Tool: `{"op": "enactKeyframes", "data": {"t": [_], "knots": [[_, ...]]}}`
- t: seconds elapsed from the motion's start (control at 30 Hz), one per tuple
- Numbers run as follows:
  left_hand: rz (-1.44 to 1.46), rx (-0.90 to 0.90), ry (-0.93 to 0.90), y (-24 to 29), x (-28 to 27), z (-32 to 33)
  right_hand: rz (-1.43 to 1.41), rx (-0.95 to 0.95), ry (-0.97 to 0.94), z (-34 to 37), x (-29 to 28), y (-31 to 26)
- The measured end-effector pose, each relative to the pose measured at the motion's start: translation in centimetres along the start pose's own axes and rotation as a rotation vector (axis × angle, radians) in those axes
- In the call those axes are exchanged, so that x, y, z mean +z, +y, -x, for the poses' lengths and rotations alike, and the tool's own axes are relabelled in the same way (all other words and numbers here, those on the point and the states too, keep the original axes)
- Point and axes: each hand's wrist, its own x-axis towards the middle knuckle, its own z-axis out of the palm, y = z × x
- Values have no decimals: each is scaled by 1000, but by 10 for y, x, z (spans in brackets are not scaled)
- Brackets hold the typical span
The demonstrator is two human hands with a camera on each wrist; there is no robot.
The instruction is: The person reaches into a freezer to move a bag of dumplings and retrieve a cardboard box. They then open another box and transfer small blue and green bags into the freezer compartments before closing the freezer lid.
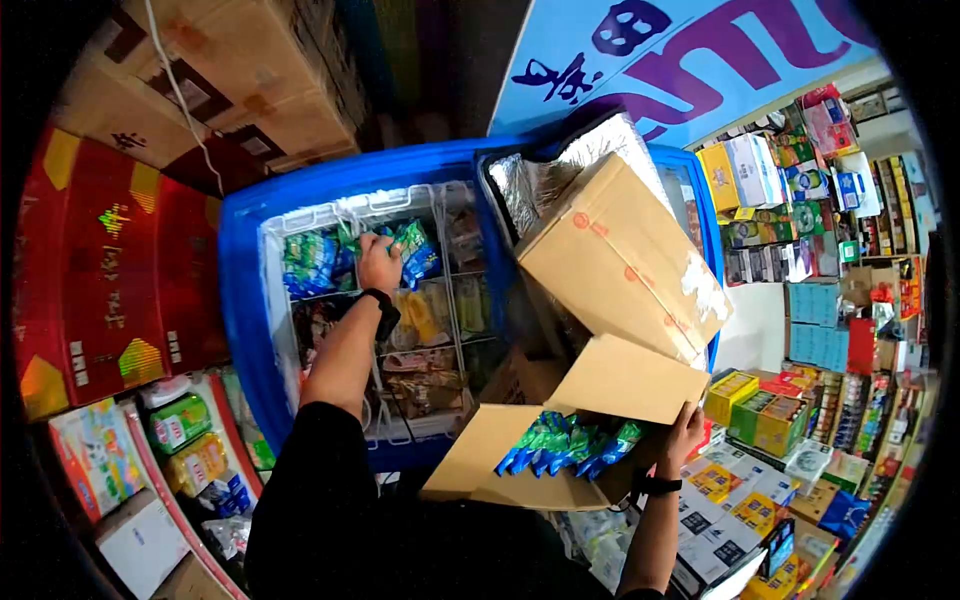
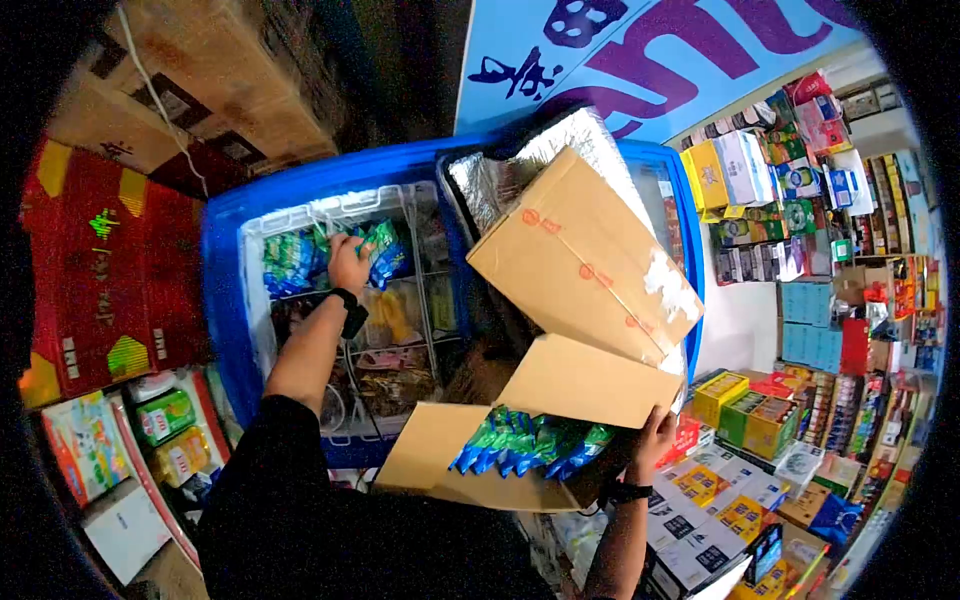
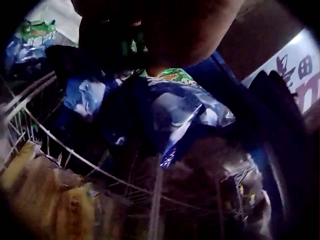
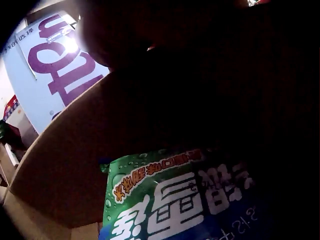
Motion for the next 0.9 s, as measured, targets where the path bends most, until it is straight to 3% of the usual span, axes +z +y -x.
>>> {"op": "enactKeyframes", "data": {"t": [0.1,0.2,0.23,0.33,0.37,0.43,0.53,0.6,0.67,0.73,0.77,0.83,0.87,0.9], "knots": [[-296,-4,-243,-5,38,-16,0,58,-25,-2,-1,1],[-321,-107,-295,-23,82,-28,-14,62,2,0,1,4],[-234,-248,-368,-26,94,-31,-29,71,12,1,2,4],[-262,-184,-446,-33,115,-9,-34,68,11,-1,-7,18],[-308,-204,-591,-37,114,-9,-37,74,-7,0,-11,22],[-311,-153,-641,-37,106,-15,-83,60,2,0,2,7],[-480,-146,-608,-7,68,-12,-4,46,-15,-2,-3,11],[-639,-207,-542,11,48,-4,-96,68,-24,0,-1,10],[-435,-244,-523,27,51,-4,-78,70,-46,-2,-1,6],[-252,-264,-515,41,49,5,40,-100,-50,-4,-1,12],[-75,-221,-429,52,32,18,108,-165,-50,-6,1,13],[187,-86,-304,48,15,26,67,-111,-49,-3,-3,9],[313,-29,-273,41,6,48,-46,8,-51,-3,-2,0],[372,-52,-266,52,-35,68,29,10,-79,-3,-6,-5]]}}
